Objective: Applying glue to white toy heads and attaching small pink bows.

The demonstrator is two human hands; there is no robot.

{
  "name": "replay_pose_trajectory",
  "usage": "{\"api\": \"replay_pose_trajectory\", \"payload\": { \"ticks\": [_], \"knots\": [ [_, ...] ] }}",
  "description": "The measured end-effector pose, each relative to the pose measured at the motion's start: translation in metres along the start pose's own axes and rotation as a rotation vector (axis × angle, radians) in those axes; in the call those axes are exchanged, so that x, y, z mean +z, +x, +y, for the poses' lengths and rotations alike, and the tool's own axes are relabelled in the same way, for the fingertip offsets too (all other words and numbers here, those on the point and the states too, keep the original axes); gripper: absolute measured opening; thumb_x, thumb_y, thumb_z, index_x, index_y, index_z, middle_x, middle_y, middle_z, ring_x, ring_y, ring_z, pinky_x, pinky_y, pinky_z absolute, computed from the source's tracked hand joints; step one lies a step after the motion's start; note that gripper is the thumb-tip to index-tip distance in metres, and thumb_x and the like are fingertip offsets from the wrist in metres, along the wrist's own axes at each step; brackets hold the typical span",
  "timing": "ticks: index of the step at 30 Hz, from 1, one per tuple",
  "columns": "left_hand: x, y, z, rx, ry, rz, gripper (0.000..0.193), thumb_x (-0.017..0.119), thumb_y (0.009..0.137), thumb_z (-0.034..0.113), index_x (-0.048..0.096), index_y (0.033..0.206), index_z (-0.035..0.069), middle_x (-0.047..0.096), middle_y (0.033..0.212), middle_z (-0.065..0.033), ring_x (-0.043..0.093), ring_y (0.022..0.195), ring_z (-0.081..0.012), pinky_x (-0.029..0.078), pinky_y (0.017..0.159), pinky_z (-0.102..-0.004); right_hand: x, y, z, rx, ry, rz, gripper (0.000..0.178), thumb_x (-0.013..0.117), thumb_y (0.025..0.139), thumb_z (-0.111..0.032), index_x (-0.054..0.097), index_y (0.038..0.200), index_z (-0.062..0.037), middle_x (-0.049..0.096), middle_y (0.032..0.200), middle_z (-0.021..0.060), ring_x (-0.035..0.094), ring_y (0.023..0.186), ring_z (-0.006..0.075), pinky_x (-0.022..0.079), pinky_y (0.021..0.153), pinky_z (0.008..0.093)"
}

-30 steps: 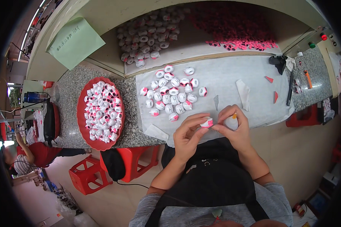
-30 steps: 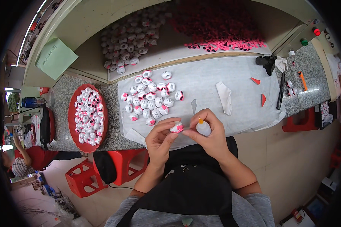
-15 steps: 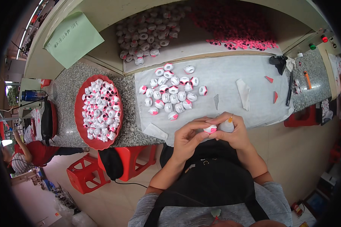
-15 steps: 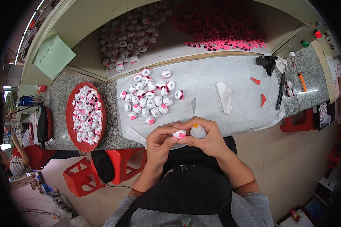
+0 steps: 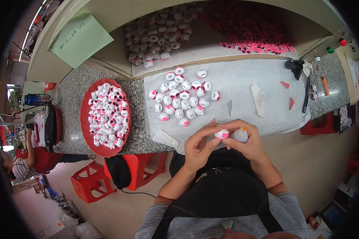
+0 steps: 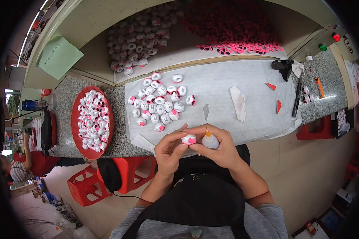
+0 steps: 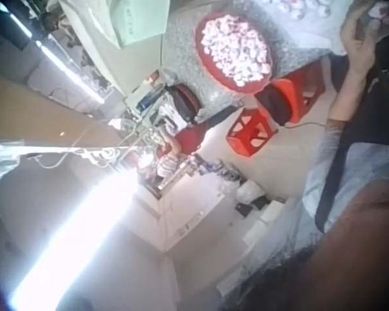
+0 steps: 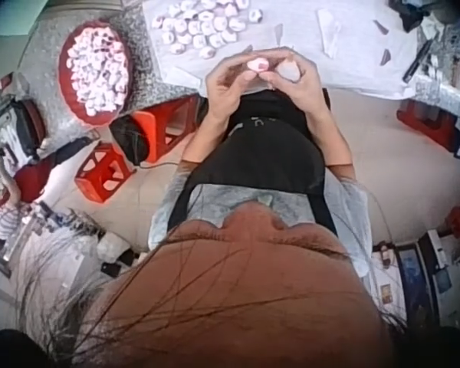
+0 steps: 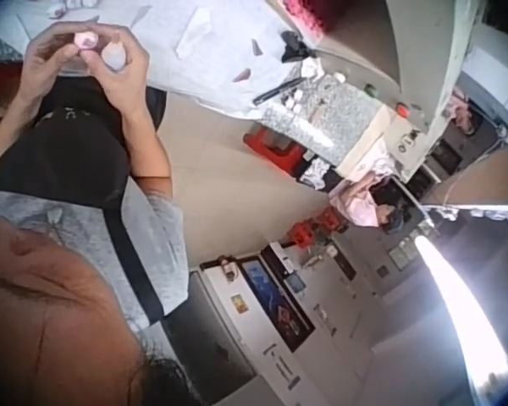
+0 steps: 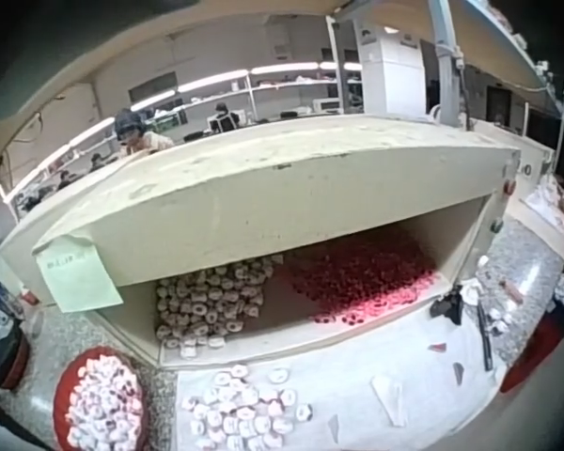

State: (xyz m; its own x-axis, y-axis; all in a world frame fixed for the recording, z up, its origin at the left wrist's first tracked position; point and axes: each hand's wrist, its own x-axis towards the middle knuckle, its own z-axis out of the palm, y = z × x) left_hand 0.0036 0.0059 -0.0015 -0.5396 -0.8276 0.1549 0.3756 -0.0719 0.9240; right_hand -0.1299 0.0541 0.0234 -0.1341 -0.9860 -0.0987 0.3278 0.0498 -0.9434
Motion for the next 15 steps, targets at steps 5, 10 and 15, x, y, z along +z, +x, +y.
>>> {"api": "replay_pose_trajectory", "payload": {
  "ticks": [5,10,15],
  "knots": [
    [0.002,-0.002,0.001,0.033,0.023,0.018,0.023,0.052,0.071,-0.002,0.051,0.094,-0.002,0.053,0.095,-0.0126,0.048,0.095,-0.0217,0.021,0.094,-0.0419,0.001,0.0,0.002,-0.062,-0.043,-0.012,0.024,0.057,0.068,0.001,0.054,0.092,0.001,0.053,0.072,0.003,0.047,0.058,0.0058,0.038,0.051,0.0183],
    [0.002,-0.001,-0.001,0.009,-0.035,0.04,0.022,0.054,0.071,-0.003,0.051,0.092,-0.002,0.054,0.093,-0.0119,0.048,0.093,-0.0217,0.021,0.094,-0.0418,-0.002,0.002,0.0,0.018,-0.002,-0.024,0.022,0.058,0.069,-0.001,0.055,0.091,0.0008,0.052,0.068,0.0023,0.047,0.056,0.006,0.038,0.05,0.0182],
    [-0.003,0.001,-0.004,0.025,-0.127,-0.063,0.021,0.058,0.068,0.002,0.051,0.088,0.0,0.055,0.089,-0.0133,0.051,0.09,-0.0237,0.02,0.095,-0.0421,-0.01,-0.002,0.002,-0.051,0.01,-0.153,0.025,0.06,0.068,-0.002,0.054,0.092,0.001,0.051,0.065,0.0023,0.046,0.054,0.0063,0.037,0.049,0.0184]
  ]
}}
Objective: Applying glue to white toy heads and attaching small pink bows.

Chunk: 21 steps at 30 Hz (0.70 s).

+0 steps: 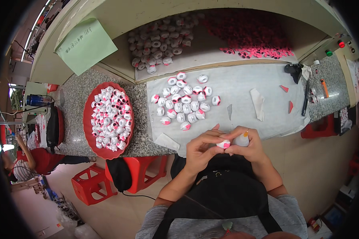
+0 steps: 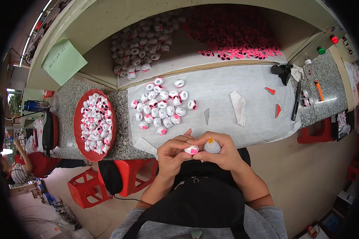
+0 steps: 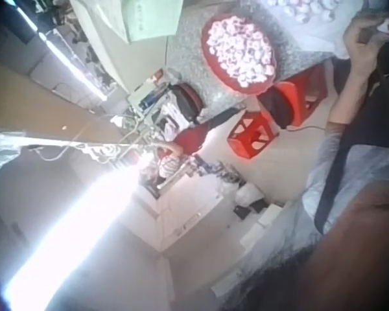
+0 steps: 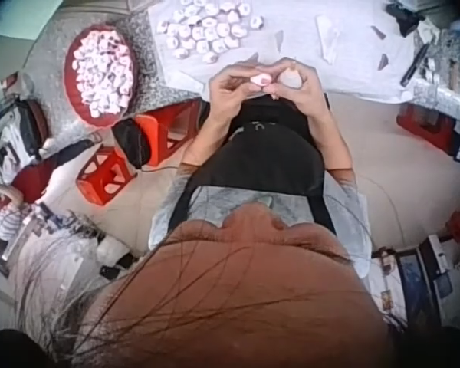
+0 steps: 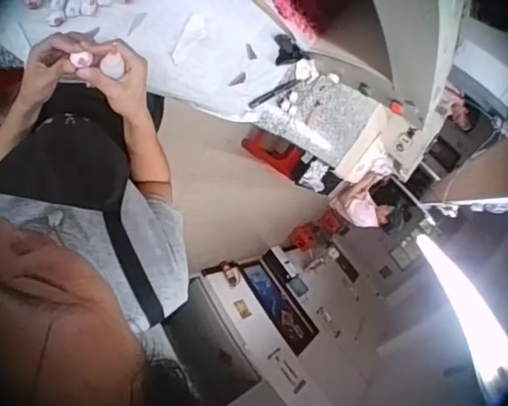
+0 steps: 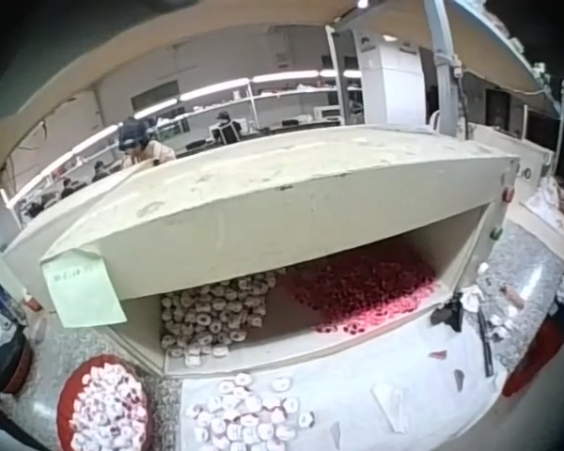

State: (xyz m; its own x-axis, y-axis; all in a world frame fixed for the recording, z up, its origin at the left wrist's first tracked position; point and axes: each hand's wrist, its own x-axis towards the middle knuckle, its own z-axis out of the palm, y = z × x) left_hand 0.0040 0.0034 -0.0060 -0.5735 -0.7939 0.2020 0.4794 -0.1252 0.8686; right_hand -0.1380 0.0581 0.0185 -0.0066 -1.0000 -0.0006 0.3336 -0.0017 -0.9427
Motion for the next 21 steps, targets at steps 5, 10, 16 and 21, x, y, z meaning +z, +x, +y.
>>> {"api": "replay_pose_trajectory", "payload": {
  "ticks": [5,10,16,21],
  "knots": [
    [-0.002,0.027,0.011,-0.078,0.275,-0.133,0.019,0.06,0.066,0.001,0.055,0.085,0.002,0.056,0.088,-0.0109,0.051,0.088,-0.0186,0.024,0.093,-0.0405,-0.007,0.005,-0.003,0.02,-0.023,0.118,0.027,0.058,0.069,-0.002,0.053,0.096,0.0002,0.052,0.065,0.0028,0.046,0.055,0.0063,0.037,0.049,0.0182],
    [-0.018,0.063,0.025,0.188,1.35,-0.372,0.028,0.064,0.058,0.007,0.059,0.085,0.013,0.047,0.088,-0.0055,0.044,0.087,-0.0232,0.029,0.085,-0.0369,-0.023,0.002,-0.01,0.027,-0.106,0.396,0.034,0.052,0.067,0.002,0.047,0.101,0.0019,0.054,0.069,0.0085,0.042,0.05,0.0075,0.036,0.048,0.0191],
    [-0.038,0.134,0.036,0.458,1.47,-0.212,0.031,0.061,0.061,0.011,0.055,0.091,0.012,0.048,0.091,-0.0071,0.044,0.088,-0.0256,0.032,0.077,-0.036,-0.036,-0.007,-0.009,0.013,-0.104,0.405,0.028,0.051,0.068,0.002,0.048,0.095,0.0021,0.054,0.068,0.0086,0.042,0.051,0.0078,0.036,0.049,0.0196],
    [-0.074,0.219,0.013,0.622,1.979,0.018,0.025,0.06,0.06,0.012,0.055,0.084,0.009,0.052,0.085,-0.0071,0.044,0.089,-0.0242,0.034,0.077,-0.0364,-0.032,-0.008,-0.01,0.005,-0.115,0.366,0.029,0.051,0.067,0.002,0.047,0.096,0.0017,0.053,0.069,0.0081,0.042,0.052,0.0078,0.036,0.049,0.0193]
  ]
}}
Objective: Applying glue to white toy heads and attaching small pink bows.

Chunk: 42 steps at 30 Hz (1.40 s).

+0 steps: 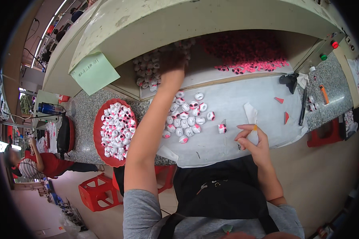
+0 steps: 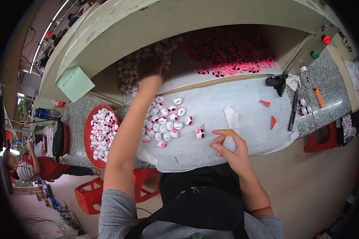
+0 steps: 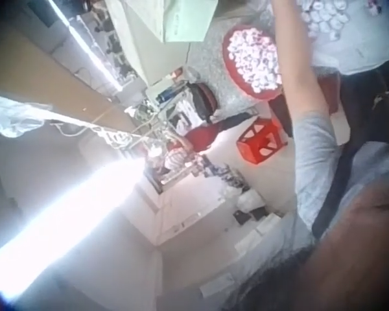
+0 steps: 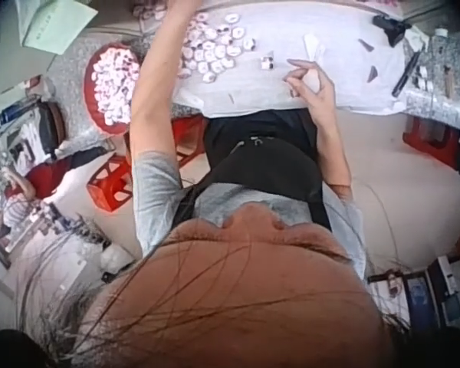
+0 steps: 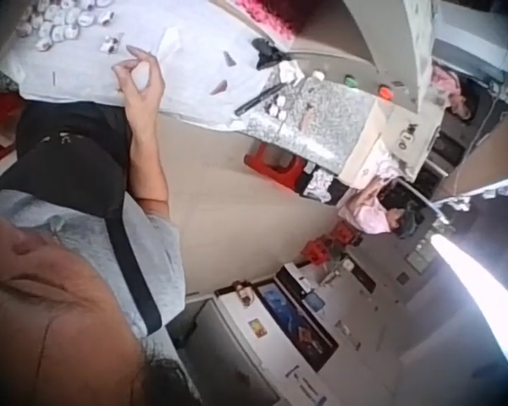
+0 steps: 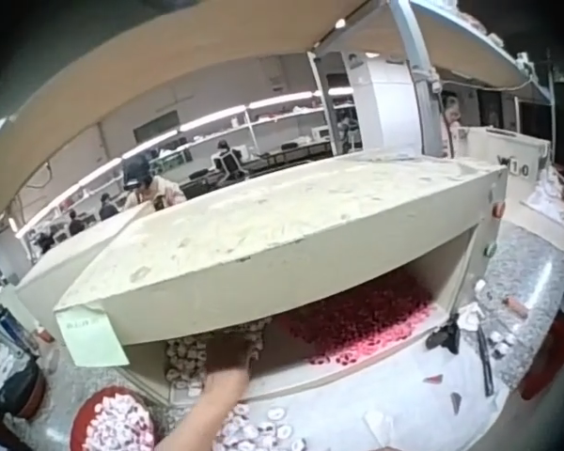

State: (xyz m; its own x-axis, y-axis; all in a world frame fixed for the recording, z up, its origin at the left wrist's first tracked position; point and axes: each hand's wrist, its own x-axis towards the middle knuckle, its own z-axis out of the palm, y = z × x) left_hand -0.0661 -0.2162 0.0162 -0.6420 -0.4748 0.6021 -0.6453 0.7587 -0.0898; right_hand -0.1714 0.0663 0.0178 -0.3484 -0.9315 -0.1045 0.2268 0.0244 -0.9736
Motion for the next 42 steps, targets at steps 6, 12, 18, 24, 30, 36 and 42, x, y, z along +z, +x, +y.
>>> {"api": "replay_pose_trajectory", "payload": {
  "ticks": [6,12,18,24,30,36,42],
  "knots": [
    [-0.028,-0.002,0.008,0.038,-0.13,-0.13,0.023,0.061,0.059,0.009,0.053,0.081,0.007,0.051,0.08,-0.0074,0.05,0.075,-0.0216,0.04,0.067,-0.0305,-0.014,-0.007,0.013,-0.062,0.133,0.038,0.032,0.048,0.069,-0.002,0.035,0.097,-0.0005,0.044,0.085,0.0096,0.043,0.053,0.0098,0.038,0.046,0.0196],
    [-0.094,-0.077,0.056,-0.559,-1.498,-0.228,0.029,0.053,0.071,0.0,0.049,0.099,0.002,0.05,0.089,-0.0074,0.049,0.077,-0.012,0.041,0.065,-0.0237,0.002,-0.001,-0.006,-0.066,0.082,-0.047,0.023,0.043,0.069,-0.003,0.037,0.091,0.0014,0.037,0.093,0.0126,0.048,0.064,0.0147,0.043,0.046,0.0228],
    [-0.108,-0.139,0.102,-0.993,-2.007,-0.099,0.027,0.05,0.074,0.002,0.047,0.102,0.001,0.049,0.099,-0.015,0.052,0.085,-0.0209,0.045,0.072,-0.0322,0.015,-0.008,-0.014,-0.111,0.097,0.063,0.02,0.05,0.067,-0.005,0.041,0.084,0.0011,0.039,0.091,0.0114,0.049,0.069,0.0156,0.044,0.048,0.0234],
    [-0.106,-0.163,0.119,-0.952,-2.091,0.067,0.029,0.049,0.073,-0.005,0.044,0.101,-0.001,0.048,0.101,-0.0149,0.05,0.091,-0.0211,0.044,0.075,-0.0315,0.024,-0.009,-0.013,-0.347,0.229,0.166,0.032,0.066,0.057,-0.005,0.045,0.082,-0.0025,0.045,0.083,0.0092,0.045,0.072,0.0125,0.039,0.062,0.0232],
    [-0.116,-0.159,0.121,-1.045,-2.026,0.054,0.034,0.052,0.071,-0.002,0.041,0.103,-0.001,0.049,0.1,-0.0165,0.053,0.085,-0.0198,0.043,0.077,-0.0324,0.033,-0.017,-0.008,-0.644,-0.088,0.09,0.035,0.071,0.056,-0.009,0.046,0.081,-0.0037,0.045,0.079,0.0083,0.047,0.065,0.0129,0.04,0.058,0.023],
    [-0.115,-0.162,0.121,-0.999,-1.993,0.066,0.034,0.052,0.07,-0.005,0.041,0.103,-0.001,0.048,0.102,-0.0172,0.051,0.089,-0.0195,0.042,0.08,-0.0346,0.035,-0.023,-0.009,-0.725,-0.245,-0.002,0.04,0.075,0.052,-0.008,0.048,0.081,-0.0049,0.046,0.077,0.0066,0.051,0.061,0.0142,0.042,0.052,0.0234],
    [-0.116,-0.161,0.122,-0.973,-1.981,0.044,0.034,0.052,0.07,-0.005,0.041,0.102,-0.001,0.048,0.102,-0.017,0.051,0.089,-0.019,0.042,0.08,-0.0336,0.037,-0.024,-0.009,-0.74,-0.268,-0.005,0.041,0.076,0.049,-0.006,0.05,0.081,-0.0047,0.047,0.076,0.0062,0.051,0.061,0.0145,0.042,0.052,0.0232]
  ]
}}
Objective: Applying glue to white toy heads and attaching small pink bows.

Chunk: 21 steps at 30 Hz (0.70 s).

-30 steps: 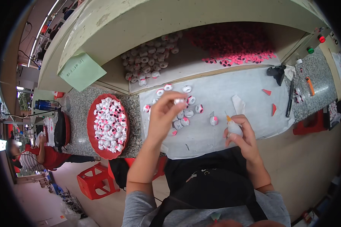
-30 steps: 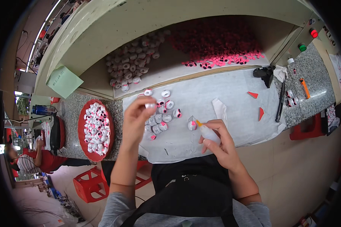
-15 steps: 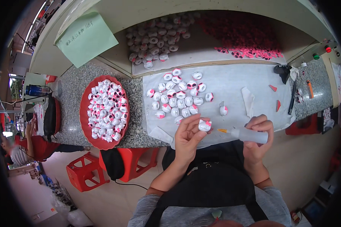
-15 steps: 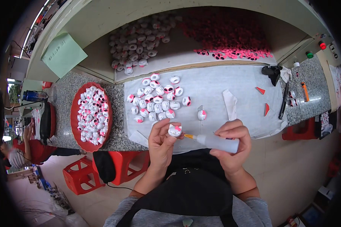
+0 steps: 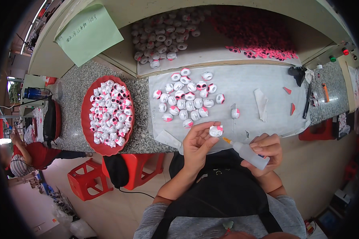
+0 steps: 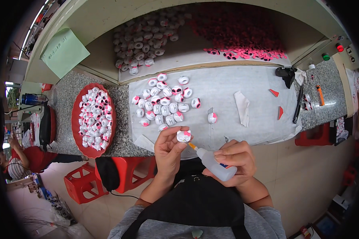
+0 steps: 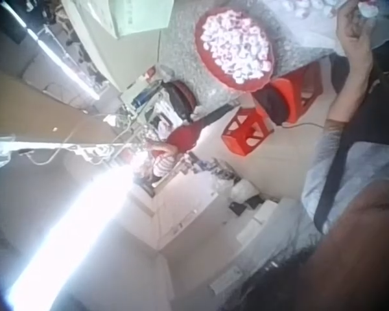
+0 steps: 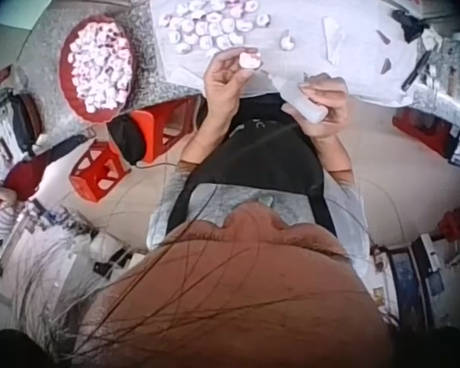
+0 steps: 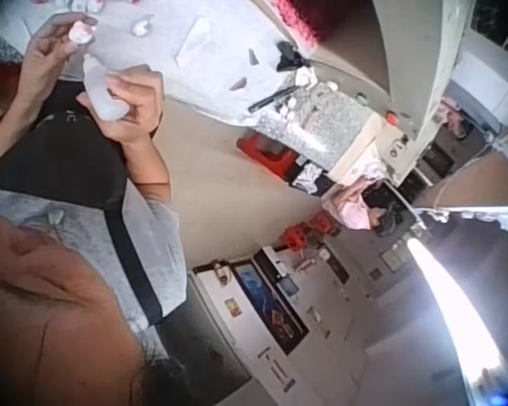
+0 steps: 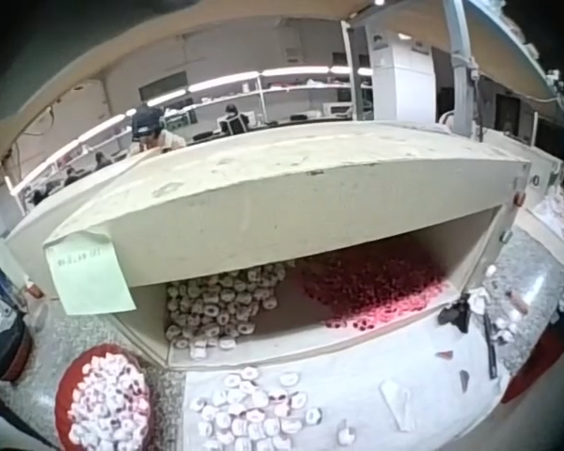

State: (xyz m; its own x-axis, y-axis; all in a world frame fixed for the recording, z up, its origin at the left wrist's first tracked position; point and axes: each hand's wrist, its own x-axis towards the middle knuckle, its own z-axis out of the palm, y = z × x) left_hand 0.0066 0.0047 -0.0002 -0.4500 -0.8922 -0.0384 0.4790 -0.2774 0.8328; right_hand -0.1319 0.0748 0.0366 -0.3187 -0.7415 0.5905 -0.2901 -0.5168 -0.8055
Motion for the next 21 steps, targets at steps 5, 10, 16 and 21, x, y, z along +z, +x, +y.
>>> {"api": "replay_pose_trajectory", "payload": {
  "ticks": [5,10,16,21],
  "knots": [
    [0.0003,-0.0003,-0.0012,-0.017,0.011,0.001,0.033,0.052,0.07,-0.004,0.042,0.101,-0.001,0.048,0.101,-0.0167,0.051,0.089,-0.0187,0.042,0.08,-0.0334,-0.0018,-0.0007,0.0029,-0.009,0.004,-0.002,0.041,0.076,0.049,-0.006,0.05,0.081,-0.0044,0.048,0.077,0.0069,0.051,0.061,0.0146,0.041,0.05,0.0234],
    [0.0001,-0.001,-0.0011,-0.019,-0.003,0.014,0.033,0.053,0.07,-0.004,0.042,0.101,-0.001,0.048,0.101,-0.0166,0.051,0.089,-0.0189,0.042,0.079,-0.0338,-0.0023,0.0009,-0.0011,0.011,-0.062,-0.048,0.036,0.073,0.057,-0.016,0.046,0.079,-0.0064,0.044,0.074,0.0058,0.046,0.056,0.0128,0.039,0.052,0.0226],
    [0.001,-0.0015,-0.0016,-0.024,-0.019,0.019,0.034,0.054,0.07,-0.003,0.042,0.101,-0.001,0.049,0.1,-0.0162,0.052,0.088,-0.0195,0.042,0.079,-0.0337,-0.0029,0.0002,0.0006,-0.024,-0.085,-0.014,0.035,0.072,0.058,-0.016,0.046,0.08,-0.0057,0.044,0.074,0.0059,0.045,0.056,0.013,0.039,0.05,0.0225],
    [0.0008,-0.0009,-0.0011,-0.031,-0.025,0.005,0.033,0.054,0.07,-0.002,0.042,0.101,-0.001,0.05,0.099,-0.0165,0.054,0.084,-0.0213,0.043,0.076,-0.0323,-0.0004,-0.001,0.0019,-0.024,-0.074,0.004,0.035,0.071,0.059,-0.018,0.045,0.079,-0.0059,0.043,0.074,0.0054,0.044,0.055,0.0127,0.039,0.05,0.0222]
  ]
}}
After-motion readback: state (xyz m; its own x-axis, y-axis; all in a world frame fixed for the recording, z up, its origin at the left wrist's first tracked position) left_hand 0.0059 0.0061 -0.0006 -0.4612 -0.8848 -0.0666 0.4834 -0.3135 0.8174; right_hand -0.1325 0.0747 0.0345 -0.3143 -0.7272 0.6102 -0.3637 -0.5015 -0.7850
